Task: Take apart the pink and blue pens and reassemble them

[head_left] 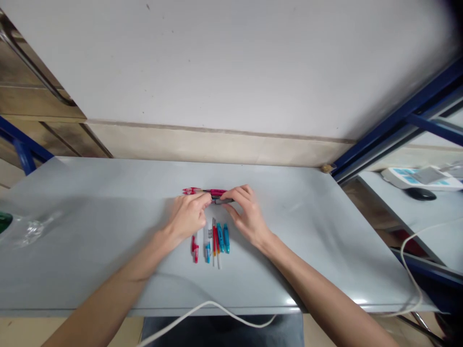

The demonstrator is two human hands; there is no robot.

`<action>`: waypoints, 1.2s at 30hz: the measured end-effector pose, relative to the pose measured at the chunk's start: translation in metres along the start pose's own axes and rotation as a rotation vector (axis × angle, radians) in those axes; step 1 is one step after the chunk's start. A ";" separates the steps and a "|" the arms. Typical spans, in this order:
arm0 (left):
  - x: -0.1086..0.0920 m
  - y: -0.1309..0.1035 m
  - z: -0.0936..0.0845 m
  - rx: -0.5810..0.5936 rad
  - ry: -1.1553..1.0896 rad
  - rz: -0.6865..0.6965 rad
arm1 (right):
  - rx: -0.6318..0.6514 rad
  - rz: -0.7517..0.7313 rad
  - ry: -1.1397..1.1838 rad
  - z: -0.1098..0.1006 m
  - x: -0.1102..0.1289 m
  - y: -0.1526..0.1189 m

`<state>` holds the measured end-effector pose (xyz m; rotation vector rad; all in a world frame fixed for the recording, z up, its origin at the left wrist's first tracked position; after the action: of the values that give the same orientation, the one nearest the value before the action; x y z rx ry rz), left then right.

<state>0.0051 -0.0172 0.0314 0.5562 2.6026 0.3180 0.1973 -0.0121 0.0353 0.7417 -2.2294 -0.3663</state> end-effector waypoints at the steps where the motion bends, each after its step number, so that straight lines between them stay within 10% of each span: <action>1: 0.000 0.000 0.000 0.003 0.007 -0.002 | 0.019 -0.016 -0.016 0.000 0.000 0.000; 29: -0.001 0.002 0.001 0.127 0.155 -0.057 | 0.021 -0.079 -0.229 0.003 -0.005 0.000; 36: -0.005 0.000 0.003 0.030 0.098 0.051 | 0.248 -0.178 -0.341 -0.007 0.005 0.001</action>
<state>0.0105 -0.0184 0.0308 0.6332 2.6947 0.3304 0.1988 -0.0148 0.0432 1.0816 -2.5676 -0.3241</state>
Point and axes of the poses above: each hand's wrist, its own y-axis towards the middle knuckle, its own z-axis out of the palm, x = y × z, the point moved 2 cm from there along y, towards the middle knuckle, and after that the axes turned 2 degrees about -y, right-handed, at the moved point
